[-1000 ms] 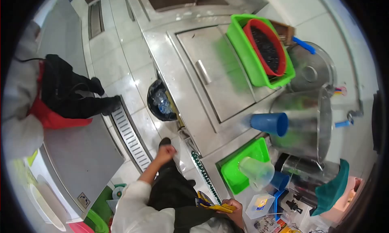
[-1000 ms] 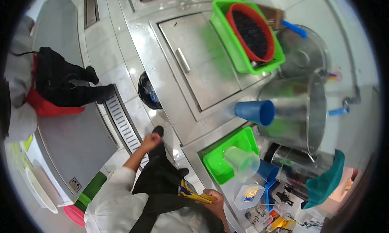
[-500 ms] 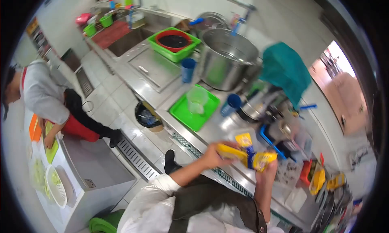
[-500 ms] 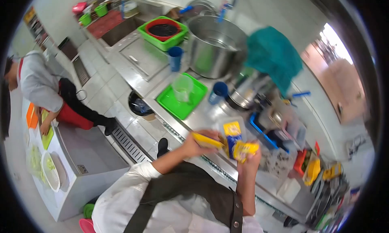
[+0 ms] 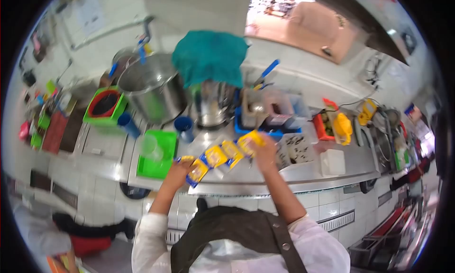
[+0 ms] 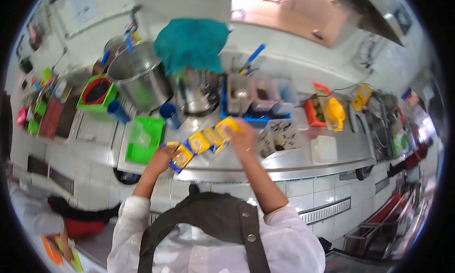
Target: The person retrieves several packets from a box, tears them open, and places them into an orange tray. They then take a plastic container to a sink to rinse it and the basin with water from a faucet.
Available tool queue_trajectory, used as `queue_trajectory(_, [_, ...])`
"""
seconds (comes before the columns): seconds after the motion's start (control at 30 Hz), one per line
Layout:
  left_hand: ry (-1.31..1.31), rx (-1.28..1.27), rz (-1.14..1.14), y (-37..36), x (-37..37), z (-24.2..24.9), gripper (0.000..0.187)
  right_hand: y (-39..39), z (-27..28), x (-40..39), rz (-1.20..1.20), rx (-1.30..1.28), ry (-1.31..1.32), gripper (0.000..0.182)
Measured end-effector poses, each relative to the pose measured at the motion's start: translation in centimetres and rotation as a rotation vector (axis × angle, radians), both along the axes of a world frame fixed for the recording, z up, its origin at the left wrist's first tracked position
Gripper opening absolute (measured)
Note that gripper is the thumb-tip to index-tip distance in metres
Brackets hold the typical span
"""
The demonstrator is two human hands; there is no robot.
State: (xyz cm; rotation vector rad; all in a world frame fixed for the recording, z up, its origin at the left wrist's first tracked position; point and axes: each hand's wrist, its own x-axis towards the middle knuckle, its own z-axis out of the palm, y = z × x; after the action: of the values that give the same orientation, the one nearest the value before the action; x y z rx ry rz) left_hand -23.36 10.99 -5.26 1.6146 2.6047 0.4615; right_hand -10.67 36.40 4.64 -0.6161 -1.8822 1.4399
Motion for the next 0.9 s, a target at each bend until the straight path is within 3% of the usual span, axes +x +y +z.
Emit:
queue_trajectory(0.03, [-0.219,0.049,0.065,0.5,-0.4,0.6,0.037,-0.4,0.4,0.3,0.099,-0.077,-0.039,0.012])
queue_trajectory(0.07, [-0.222,0.296,0.035,1.0,-0.5,1.1,0.038,-1.0,0.5,0.5,0.204,-0.161,-0.079,0.012])
queue_trajectory(0.13, [-0.421,0.582,-0.058,3.9,2.2,7.1,0.042,-2.5,-0.8,0.5,0.43,-0.373,0.059,0.012])
queue_trajectory(0.17, [-0.416,0.67,-0.091,5.2,3.4,7.5,0.042,-3.3,-0.5,0.5,0.4,-0.366,0.086,0.012])
queue_trajectory(0.23, [-0.618,0.513,-0.01,6.4,3.4,5.0,0.033,-4.6,0.4,0.4,0.432,-0.384,0.169,0.012])
queue_trajectory(0.33, [-0.744,0.397,-0.038,7.2,1.9,5.2,0.027,-2.8,-0.6,0.8,0.216,-0.293,0.208,0.012])
queue_trajectory(0.43, [-0.881,0.449,-0.136,7.8,1.4,3.7,0.024,0.9,-4.7,2.2,0.146,-0.242,0.181,0.013])
queue_trajectory(0.5, [-0.932,0.428,-0.239,8.1,1.6,3.3,0.021,2.4,-5.3,4.2,0.413,0.134,-0.289,0.018])
queue_trajectory(0.57, [-1.0,0.178,-0.296,8.6,2.2,4.6,0.018,1.2,-2.5,5.8,0.499,0.226,-0.432,0.025])
queue_trajectory(0.63, [-0.959,0.103,-0.373,9.6,2.8,5.6,0.018,0.6,-3.0,5.8,0.633,0.41,-0.466,0.03])
queue_trajectory(0.77, [-1.012,-0.116,-0.389,11.8,3.1,6.4,0.017,1.7,-5.8,5.2,0.852,0.299,-0.321,0.025])
queue_trajectory(0.8, [-0.952,0.02,-0.533,12.5,3.3,6.4,0.017,2.4,-5.8,5.4,0.952,0.066,-0.327,0.021])
queue_trajectory(0.83, [-0.953,0.025,-0.51,13.3,3.5,6.6,0.017,3.1,-5.6,5.6,1.048,-0.173,-0.335,0.019])
queue_trajectory(0.9, [-1.023,-0.143,-0.378,15.0,4.3,6.9,0.019,4.3,-6.0,6.1,1.031,-0.11,-0.249,0.017])
